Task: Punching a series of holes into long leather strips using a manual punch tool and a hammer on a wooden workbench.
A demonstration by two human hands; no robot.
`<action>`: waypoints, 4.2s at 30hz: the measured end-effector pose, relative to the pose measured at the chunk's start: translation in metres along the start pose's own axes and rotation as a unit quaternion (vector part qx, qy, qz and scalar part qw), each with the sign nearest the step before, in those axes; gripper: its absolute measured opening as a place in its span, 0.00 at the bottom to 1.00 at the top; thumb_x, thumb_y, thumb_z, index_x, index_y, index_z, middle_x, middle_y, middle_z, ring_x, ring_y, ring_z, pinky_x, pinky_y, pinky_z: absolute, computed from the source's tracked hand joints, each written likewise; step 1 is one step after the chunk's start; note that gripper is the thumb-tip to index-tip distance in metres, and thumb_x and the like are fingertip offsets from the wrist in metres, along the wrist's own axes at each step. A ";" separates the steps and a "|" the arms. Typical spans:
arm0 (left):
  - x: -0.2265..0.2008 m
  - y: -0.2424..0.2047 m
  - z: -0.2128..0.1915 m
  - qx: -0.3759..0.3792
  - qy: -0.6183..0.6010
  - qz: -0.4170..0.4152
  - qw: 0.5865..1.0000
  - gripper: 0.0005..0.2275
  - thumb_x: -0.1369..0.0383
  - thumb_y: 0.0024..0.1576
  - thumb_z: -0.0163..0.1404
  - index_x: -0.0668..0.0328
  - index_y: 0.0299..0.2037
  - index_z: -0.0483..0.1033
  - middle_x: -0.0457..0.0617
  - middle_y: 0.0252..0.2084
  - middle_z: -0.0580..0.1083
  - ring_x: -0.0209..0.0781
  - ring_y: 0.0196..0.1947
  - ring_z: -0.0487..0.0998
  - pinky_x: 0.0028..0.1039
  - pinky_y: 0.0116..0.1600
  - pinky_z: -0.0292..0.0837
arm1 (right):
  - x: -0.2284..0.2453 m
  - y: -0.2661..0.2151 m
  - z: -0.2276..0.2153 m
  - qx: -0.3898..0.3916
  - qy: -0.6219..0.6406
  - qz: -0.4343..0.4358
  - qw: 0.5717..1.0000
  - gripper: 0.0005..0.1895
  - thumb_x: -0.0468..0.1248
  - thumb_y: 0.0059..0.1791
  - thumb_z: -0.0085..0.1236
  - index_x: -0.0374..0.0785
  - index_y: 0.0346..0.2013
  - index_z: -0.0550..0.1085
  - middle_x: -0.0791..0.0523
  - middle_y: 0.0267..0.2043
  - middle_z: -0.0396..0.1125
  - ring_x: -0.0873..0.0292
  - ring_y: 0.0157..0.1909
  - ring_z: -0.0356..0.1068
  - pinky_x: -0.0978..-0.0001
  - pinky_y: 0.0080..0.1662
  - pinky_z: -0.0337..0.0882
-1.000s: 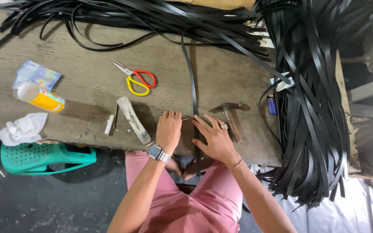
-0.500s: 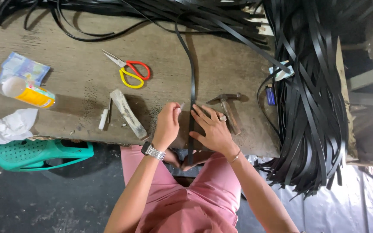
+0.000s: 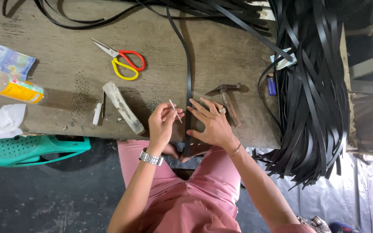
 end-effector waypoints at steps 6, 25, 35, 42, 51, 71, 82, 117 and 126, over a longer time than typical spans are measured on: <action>0.002 0.001 0.007 0.022 0.003 0.048 0.999 0.07 0.75 0.65 0.48 0.73 0.49 0.69 0.65 0.39 0.80 0.53 0.37 0.85 0.37 0.45 0.85 | -0.004 -0.002 0.006 -0.016 0.010 -0.018 1.000 0.32 0.61 0.44 0.62 0.50 0.58 0.75 0.62 0.66 0.68 0.54 0.67 0.64 0.59 0.63 0.58; -0.007 0.012 0.028 0.072 0.115 0.105 0.985 0.05 0.77 0.64 0.48 0.68 0.44 0.77 0.55 0.34 0.82 0.46 0.33 0.86 0.30 0.40 0.84 | -0.001 0.002 0.001 -0.040 0.019 -0.036 0.998 0.32 0.61 0.42 0.65 0.44 0.51 0.77 0.60 0.60 0.72 0.52 0.65 0.67 0.59 0.60 0.59; -0.032 0.005 0.033 0.056 0.142 0.169 0.974 0.04 0.74 0.65 0.49 0.62 0.42 0.79 0.51 0.36 0.82 0.46 0.37 0.85 0.32 0.43 0.82 | -0.001 0.004 -0.011 -0.044 0.059 -0.016 0.997 0.29 0.54 0.44 0.65 0.39 0.51 0.76 0.53 0.63 0.70 0.46 0.65 0.66 0.54 0.59 0.62; -0.053 -0.065 0.032 -0.005 0.251 0.421 0.872 0.05 0.74 0.59 0.57 0.53 0.39 0.85 0.48 0.39 0.80 0.50 0.38 0.80 0.37 0.47 0.79 | 0.021 -0.015 -0.021 -0.095 0.453 0.370 0.806 0.19 0.36 0.58 0.48 0.31 0.27 0.78 0.57 0.22 0.65 0.61 0.28 0.60 0.67 0.34 0.65; -0.070 -0.098 -0.053 -0.068 0.331 0.439 0.832 0.14 0.69 0.57 0.55 0.63 0.53 0.79 0.60 0.55 0.77 0.56 0.51 0.78 0.47 0.57 0.72 | 0.050 -0.009 0.072 -0.007 0.573 0.483 0.663 0.12 0.36 0.58 0.47 0.31 0.41 0.76 0.52 0.22 0.66 0.60 0.24 0.63 0.70 0.31 0.67; -0.069 0.038 -0.144 -0.199 0.508 0.341 0.765 0.11 0.69 0.67 0.44 0.62 0.55 0.76 0.54 0.46 0.76 0.53 0.48 0.77 0.38 0.53 0.70 | 0.153 0.068 0.044 -0.024 -0.174 0.148 0.973 0.01 0.46 0.50 0.50 0.58 0.36 0.70 0.62 0.10 0.62 0.53 0.15 0.70 0.63 0.25 0.73; -0.062 0.043 -0.143 -0.189 0.502 0.317 0.782 0.13 0.70 0.66 0.42 0.63 0.56 0.75 0.56 0.46 0.75 0.53 0.48 0.76 0.37 0.51 0.71 | 0.151 0.083 0.060 0.113 -0.183 0.160 0.964 0.08 0.48 0.52 0.42 0.50 0.37 0.62 0.59 0.10 0.63 0.46 0.15 0.73 0.55 0.26 0.73; -0.075 0.036 -0.138 -0.223 0.569 0.323 0.723 0.13 0.71 0.62 0.43 0.55 0.55 0.75 0.48 0.45 0.75 0.48 0.46 0.73 0.38 0.50 0.65 | 0.148 0.087 0.031 -0.081 -0.109 0.113 0.984 0.05 0.43 0.44 0.63 0.55 0.26 0.74 0.58 0.10 0.60 0.50 0.17 0.69 0.62 0.26 0.70; -0.078 0.035 -0.136 -0.229 0.576 0.329 0.713 0.13 0.73 0.60 0.47 0.54 0.53 0.76 0.47 0.44 0.76 0.48 0.46 0.72 0.39 0.51 0.64 | 0.122 0.079 0.078 0.114 -0.101 0.248 0.957 0.11 0.54 0.52 0.46 0.54 0.35 0.68 0.52 0.17 0.69 0.38 0.26 0.76 0.46 0.34 0.73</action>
Point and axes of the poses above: each hand's wrist, its own y-axis towards the middle knuckle, its own z-axis out of the palm, x = y × z, the point moved 10 cm from there along y, towards the middle knuckle
